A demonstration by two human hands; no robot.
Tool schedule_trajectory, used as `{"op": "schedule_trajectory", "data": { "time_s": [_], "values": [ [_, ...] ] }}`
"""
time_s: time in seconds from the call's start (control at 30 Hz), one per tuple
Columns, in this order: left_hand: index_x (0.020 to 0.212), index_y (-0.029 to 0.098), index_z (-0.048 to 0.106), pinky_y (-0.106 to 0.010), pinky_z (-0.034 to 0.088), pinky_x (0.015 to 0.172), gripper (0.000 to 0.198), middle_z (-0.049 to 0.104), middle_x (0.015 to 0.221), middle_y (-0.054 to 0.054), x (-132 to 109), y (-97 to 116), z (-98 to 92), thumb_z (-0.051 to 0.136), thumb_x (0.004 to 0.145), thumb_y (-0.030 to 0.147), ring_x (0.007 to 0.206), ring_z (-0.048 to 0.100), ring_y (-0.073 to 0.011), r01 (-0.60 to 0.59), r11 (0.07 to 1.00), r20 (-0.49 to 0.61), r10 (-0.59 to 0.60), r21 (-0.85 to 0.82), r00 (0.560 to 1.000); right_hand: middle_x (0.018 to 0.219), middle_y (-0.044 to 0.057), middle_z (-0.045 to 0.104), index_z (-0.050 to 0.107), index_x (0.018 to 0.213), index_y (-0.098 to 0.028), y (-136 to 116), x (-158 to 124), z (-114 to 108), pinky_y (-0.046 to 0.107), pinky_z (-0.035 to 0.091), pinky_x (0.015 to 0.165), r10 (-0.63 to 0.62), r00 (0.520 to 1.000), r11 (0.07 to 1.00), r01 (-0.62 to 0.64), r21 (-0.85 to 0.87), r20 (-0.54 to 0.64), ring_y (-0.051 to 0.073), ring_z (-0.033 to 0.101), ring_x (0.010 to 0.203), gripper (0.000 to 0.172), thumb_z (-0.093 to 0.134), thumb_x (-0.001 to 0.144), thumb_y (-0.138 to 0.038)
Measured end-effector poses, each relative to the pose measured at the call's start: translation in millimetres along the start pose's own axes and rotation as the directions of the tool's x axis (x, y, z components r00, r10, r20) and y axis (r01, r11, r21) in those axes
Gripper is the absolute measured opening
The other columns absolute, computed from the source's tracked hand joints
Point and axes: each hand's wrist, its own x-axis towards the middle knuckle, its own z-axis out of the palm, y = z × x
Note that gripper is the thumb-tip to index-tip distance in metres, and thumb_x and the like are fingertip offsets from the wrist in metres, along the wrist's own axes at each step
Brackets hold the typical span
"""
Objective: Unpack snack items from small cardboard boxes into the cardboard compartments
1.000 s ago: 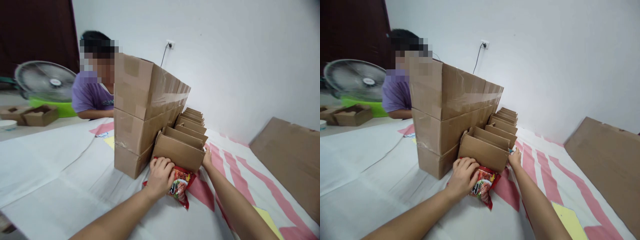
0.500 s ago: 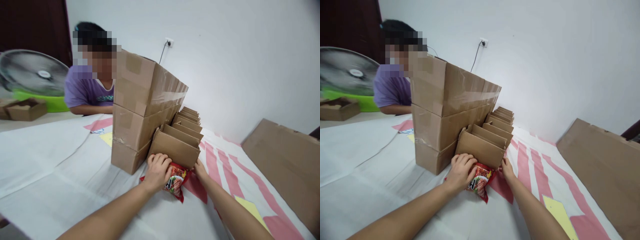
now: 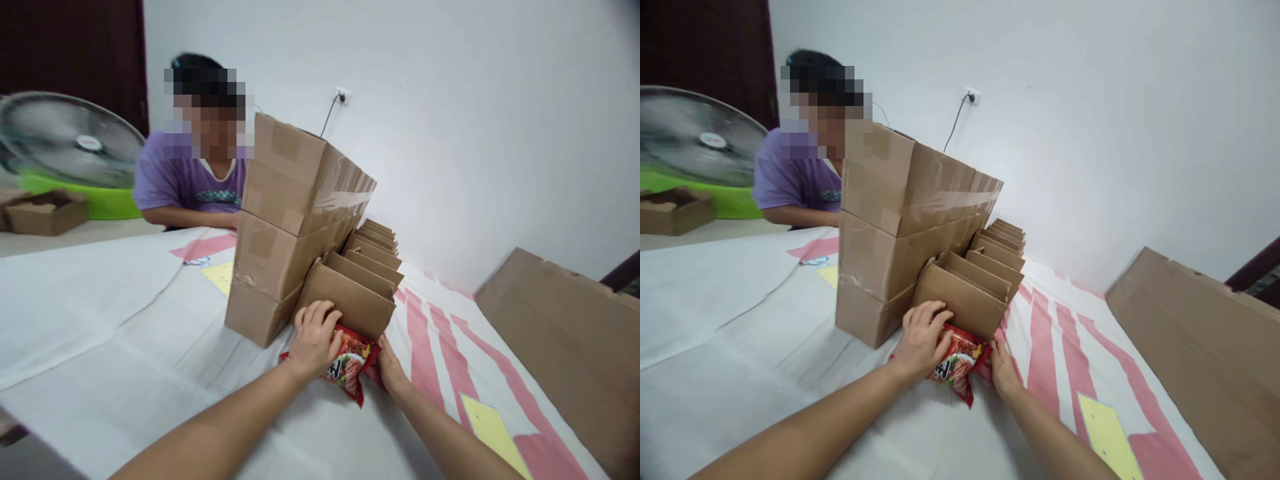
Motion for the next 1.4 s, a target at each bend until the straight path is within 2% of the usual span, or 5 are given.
{"op": "schedule_trajectory", "data": {
  "time_s": [0.3, 0.47, 0.77, 1.23, 1.4],
  "values": [
    [0.128, 0.014, 0.043, -0.055, 0.031, 0.101, 0.045, 0.031, 0.143, -0.020, 1, -4, 4.6, 0.050, 0.085, 0.028, 0.133, 0.028, -0.0343, 0.221, 0.975, -0.131, -0.222, -0.021, 0.966, 0.141, 0.007, 0.044, 0.037, 0.136, -0.030, 9, -34, -2, 0.043, 0.046, 0.097, -0.034, 0.998, 0.978, 0.022, 0.205, 0.057, 0.027, 0.049, 0.122, 0.065, 0.042, 0.083, -0.068],
    [0.129, 0.013, 0.041, -0.057, 0.035, 0.099, 0.047, 0.031, 0.143, -0.021, -2, -5, 12.1, 0.049, 0.086, 0.029, 0.129, 0.034, -0.0358, 0.313, 0.948, -0.097, -0.317, -0.055, 0.943, 0.135, 0.012, 0.049, 0.034, 0.137, -0.025, 8, -41, 4, 0.048, 0.040, 0.102, -0.050, 0.996, 0.996, 0.055, -0.076, 0.074, 0.032, 0.049, 0.121, 0.088, 0.078, 0.063, -0.045],
    [0.133, 0.015, 0.034, -0.047, 0.042, 0.100, 0.049, 0.024, 0.145, -0.020, -1, -7, 17.4, 0.045, 0.088, 0.033, 0.130, 0.039, -0.0309, 0.432, 0.854, -0.021, -0.457, -0.289, 0.889, 0.114, 0.009, 0.062, 0.043, 0.125, -0.026, -9, -36, 15, 0.045, 0.051, 0.086, -0.029, 0.999, 0.996, 0.032, -0.080, 0.032, 0.031, 0.061, 0.100, 0.073, 0.076, 0.062, -0.043],
    [0.132, 0.014, 0.038, -0.038, 0.048, 0.087, 0.051, 0.065, 0.111, -0.016, 2, -34, 42.1, 0.046, 0.087, 0.037, 0.105, 0.062, -0.0259, 0.696, 0.619, 0.200, -0.678, -0.364, 0.708, 0.117, 0.013, 0.055, 0.030, 0.136, -0.025, 10, -35, -10, 0.028, 0.048, 0.042, 0.087, 0.994, 0.996, -0.086, 0.009, -0.059, 0.015, 0.058, 0.060, 0.082, 0.071, 0.068, -0.049],
    [0.110, 0.016, 0.054, -0.039, 0.045, 0.090, 0.031, 0.065, 0.108, -0.014, 4, -35, 39.1, 0.050, 0.083, 0.030, 0.104, 0.061, -0.0254, 0.664, 0.695, 0.150, -0.652, -0.275, 0.743, 0.129, 0.015, 0.047, 0.028, 0.138, -0.029, 9, -39, -15, 0.027, 0.047, 0.046, 0.088, 0.995, 0.996, -0.087, 0.035, -0.052, 0.012, 0.057, 0.060, 0.087, 0.074, 0.066, -0.047]
  ]
}}
